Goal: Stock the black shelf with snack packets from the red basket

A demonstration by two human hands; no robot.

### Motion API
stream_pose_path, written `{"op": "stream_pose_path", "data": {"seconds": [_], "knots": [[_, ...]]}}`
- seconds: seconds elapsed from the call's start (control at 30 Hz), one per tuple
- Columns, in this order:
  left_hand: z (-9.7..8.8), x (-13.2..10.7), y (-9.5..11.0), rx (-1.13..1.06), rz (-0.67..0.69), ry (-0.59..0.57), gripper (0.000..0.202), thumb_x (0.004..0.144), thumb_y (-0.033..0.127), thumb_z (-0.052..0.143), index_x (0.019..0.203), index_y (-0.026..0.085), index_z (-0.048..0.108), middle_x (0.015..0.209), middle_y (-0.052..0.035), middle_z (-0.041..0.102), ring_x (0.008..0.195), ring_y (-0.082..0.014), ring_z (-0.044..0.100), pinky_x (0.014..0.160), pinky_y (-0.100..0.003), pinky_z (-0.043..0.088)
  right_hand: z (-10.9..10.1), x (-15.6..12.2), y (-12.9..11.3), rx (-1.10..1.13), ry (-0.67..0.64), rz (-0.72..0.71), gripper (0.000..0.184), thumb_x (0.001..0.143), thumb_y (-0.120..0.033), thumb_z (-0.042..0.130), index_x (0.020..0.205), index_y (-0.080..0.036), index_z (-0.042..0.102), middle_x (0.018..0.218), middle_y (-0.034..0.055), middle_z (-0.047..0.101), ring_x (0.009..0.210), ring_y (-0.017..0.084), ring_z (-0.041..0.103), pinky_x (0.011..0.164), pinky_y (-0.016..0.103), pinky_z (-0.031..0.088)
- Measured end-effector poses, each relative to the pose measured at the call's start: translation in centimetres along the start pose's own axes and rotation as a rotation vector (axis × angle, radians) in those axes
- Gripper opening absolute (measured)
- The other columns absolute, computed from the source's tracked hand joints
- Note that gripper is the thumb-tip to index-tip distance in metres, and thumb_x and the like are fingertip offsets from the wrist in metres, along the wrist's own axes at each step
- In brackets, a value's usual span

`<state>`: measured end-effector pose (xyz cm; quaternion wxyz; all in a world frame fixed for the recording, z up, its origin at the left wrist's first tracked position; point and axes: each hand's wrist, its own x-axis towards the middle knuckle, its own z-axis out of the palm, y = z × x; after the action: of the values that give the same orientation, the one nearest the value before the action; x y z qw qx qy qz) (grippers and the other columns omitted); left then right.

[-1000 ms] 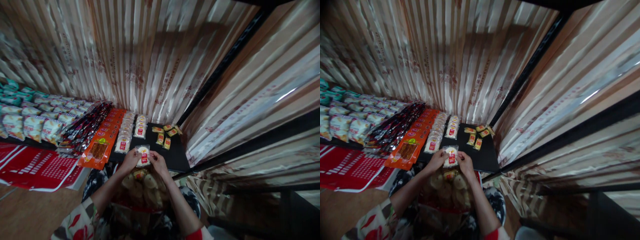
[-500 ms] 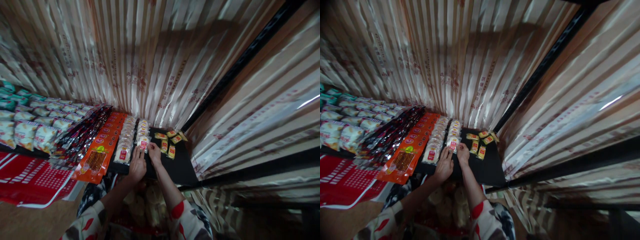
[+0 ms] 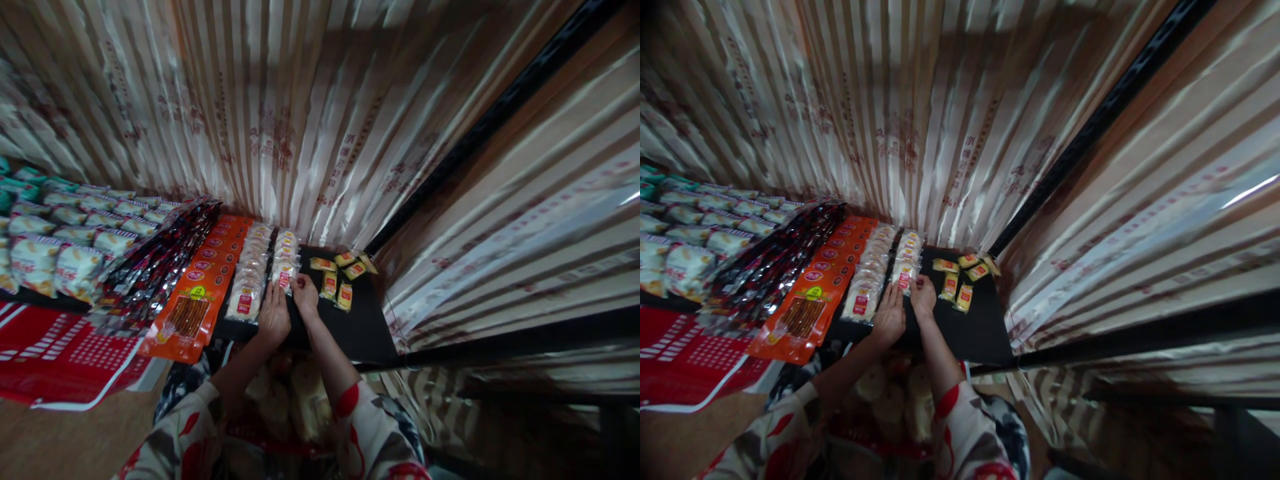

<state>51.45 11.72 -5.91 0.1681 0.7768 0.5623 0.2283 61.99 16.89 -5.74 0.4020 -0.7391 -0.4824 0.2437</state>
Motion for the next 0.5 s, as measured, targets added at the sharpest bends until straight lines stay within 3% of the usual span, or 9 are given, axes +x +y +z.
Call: {"op": "stream_pose_path", "data": {"seconds": [0.13, 0.27, 0.4, 0.5], "knots": [[0.1, -0.6, 0.0, -0.022, 0.067, 0.089, 0.054, 0.074, 0.006, 0.04, 0.127, -0.002, 0.042, 0.143, -0.0219, 0.033, 0.137, -0.0315, 0.017, 0.109, -0.048, 0.028, -0.3, -1.4, 0.1, 0.174, 0.101, -0.044, 0.036, 0.074, -0.037, 0.056, 0.102, -0.015, 0.057, 0.098, 0.0082, 0.065, 0.081, 0.016, 0.059, 0.076, 0.029, 0.047], [-0.7, -2.8, 0.0, -0.109, 0.195, 0.197, 0.037, 0.076, 0.005, 0.038, 0.107, 0.008, 0.058, 0.121, -0.0163, 0.055, 0.12, -0.0242, 0.045, 0.1, -0.04, 0.041, -1.6, -5.5, 0.6, 0.293, 0.134, -0.143, 0.034, 0.08, -0.037, 0.049, 0.105, -0.015, 0.057, 0.104, 0.0097, 0.063, 0.087, 0.016, 0.059, 0.075, 0.028, 0.048], [-1.2, -8.0, 0.1, -0.269, 0.336, 0.171, 0.027, 0.081, 0.01, 0.035, 0.084, 0.016, 0.061, 0.087, -0.0083, 0.063, 0.088, -0.0178, 0.056, 0.081, -0.033, 0.05, -3.2, -11.4, 1.7, 0.322, 0.045, -0.206, 0.03, 0.085, -0.035, 0.045, 0.106, -0.017, 0.057, 0.099, 0.0084, 0.066, 0.085, 0.015, 0.062, 0.072, 0.027, 0.05], [-0.5, -12.6, -0.3, -0.329, 0.261, 0.098, 0.026, 0.081, 0.009, 0.037, 0.084, 0.017, 0.061, 0.089, -0.0065, 0.062, 0.09, -0.0174, 0.055, 0.082, -0.032, 0.049, -3.6, -15.4, 2.8, 0.253, -0.07, -0.252, 0.028, 0.088, -0.033, 0.041, 0.105, -0.018, 0.058, 0.091, 0.006, 0.068, 0.079, 0.015, 0.063, 0.072, 0.027, 0.05]]}}
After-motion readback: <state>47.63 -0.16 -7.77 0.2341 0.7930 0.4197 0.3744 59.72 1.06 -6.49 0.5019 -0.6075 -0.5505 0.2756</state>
